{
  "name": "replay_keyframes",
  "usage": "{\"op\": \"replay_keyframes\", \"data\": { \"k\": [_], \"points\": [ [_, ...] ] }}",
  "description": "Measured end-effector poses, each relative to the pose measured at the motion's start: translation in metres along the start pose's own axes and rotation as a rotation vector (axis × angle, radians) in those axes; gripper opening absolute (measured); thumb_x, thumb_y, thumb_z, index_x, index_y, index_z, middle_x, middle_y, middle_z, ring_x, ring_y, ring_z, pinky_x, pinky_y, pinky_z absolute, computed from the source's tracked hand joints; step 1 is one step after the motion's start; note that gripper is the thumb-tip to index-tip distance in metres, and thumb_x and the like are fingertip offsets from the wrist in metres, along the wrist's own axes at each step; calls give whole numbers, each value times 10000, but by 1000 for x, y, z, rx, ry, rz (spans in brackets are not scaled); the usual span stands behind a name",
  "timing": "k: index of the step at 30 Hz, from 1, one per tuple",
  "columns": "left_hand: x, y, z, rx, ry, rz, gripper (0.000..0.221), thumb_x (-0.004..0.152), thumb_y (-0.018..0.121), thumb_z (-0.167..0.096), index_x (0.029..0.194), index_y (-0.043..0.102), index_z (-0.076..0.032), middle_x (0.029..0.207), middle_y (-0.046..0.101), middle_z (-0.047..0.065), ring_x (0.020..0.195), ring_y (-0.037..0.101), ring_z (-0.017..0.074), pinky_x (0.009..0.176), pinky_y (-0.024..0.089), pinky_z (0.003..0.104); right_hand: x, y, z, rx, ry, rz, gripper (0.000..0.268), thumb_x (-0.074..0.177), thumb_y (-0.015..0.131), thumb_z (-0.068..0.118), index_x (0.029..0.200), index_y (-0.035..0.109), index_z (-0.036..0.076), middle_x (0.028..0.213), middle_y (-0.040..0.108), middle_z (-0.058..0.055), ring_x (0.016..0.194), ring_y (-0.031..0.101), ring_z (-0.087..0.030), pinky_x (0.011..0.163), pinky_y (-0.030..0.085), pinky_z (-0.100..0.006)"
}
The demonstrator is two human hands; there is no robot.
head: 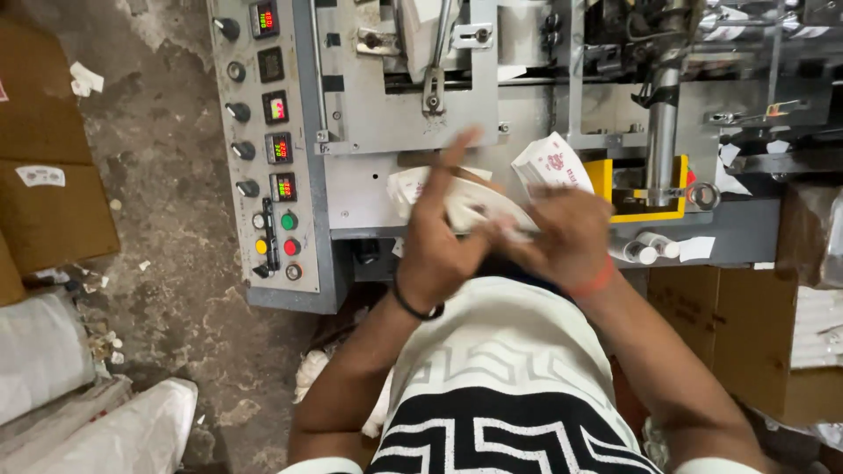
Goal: Operating a paper cup manufacturing machine by feeding blanks and inspecting product.
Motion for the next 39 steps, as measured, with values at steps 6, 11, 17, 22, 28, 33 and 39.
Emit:
{"op": "replay_keyframes", "data": {
  "k": [6,11,17,22,28,33,39],
  "points": [
    [0,-106,117,1112,331,-425,342,944,757,-274,1225,677,-98,1235,671,152,1164,625,379,1025,499,467,4,132,-34,76,375,424,833,510,944,494,1176,699,56,966,721,-112,1007,647,-323,844,512,-446],
    [11,-120,109,1036,56,-102,488,821,817,-316,1237,685,-98,1235,684,140,1160,634,357,1001,523,458,-27,157,-61,307,347,658,891,609,937,499,1293,629,20,1188,647,-196,1136,598,-378,958,491,-455],
    [8,-71,147,1346,-199,353,777,530,916,-347,1178,641,-20,1153,619,217,1075,603,393,920,513,468,-8,151,-27,109,158,967,847,606,906,476,1292,624,66,1268,598,-174,1201,542,-384,979,479,-459],
    [-9,-48,138,1603,-238,475,547,669,805,-269,1112,618,-7,1186,610,197,1190,570,371,1042,450,493,-9,112,-12,-42,97,998,733,599,897,492,1181,663,112,1243,588,-152,1238,523,-355,1021,462,-447],
    [-6,-28,96,1431,348,15,629,633,731,-139,1219,563,13,1227,599,222,1187,544,375,1091,370,503,-30,121,-28,106,151,532,658,597,788,190,1211,628,16,1219,601,-196,1151,550,-395,964,468,-479],
    [1,-29,151,1652,-238,227,627,679,753,-175,1257,549,-39,1182,594,178,1180,542,362,1073,365,532,-43,125,-41,111,186,504,607,645,668,17,1248,601,36,1228,607,-188,1160,570,-403,1018,478,-456],
    [-18,-62,145,899,207,66,625,807,810,-183,1368,553,-80,1301,639,182,1237,601,392,1089,478,455,2,-11,-17,412,232,147,694,782,661,39,1455,495,19,1415,568,-212,1307,561,-375,1138,443,-424]
  ]
}}
Point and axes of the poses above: each hand's wrist, its own x-axis towards the middle knuckle, its own y-axis out of the palm, z = x × y, the point moved 7 cm from there along x, towards the middle knuckle
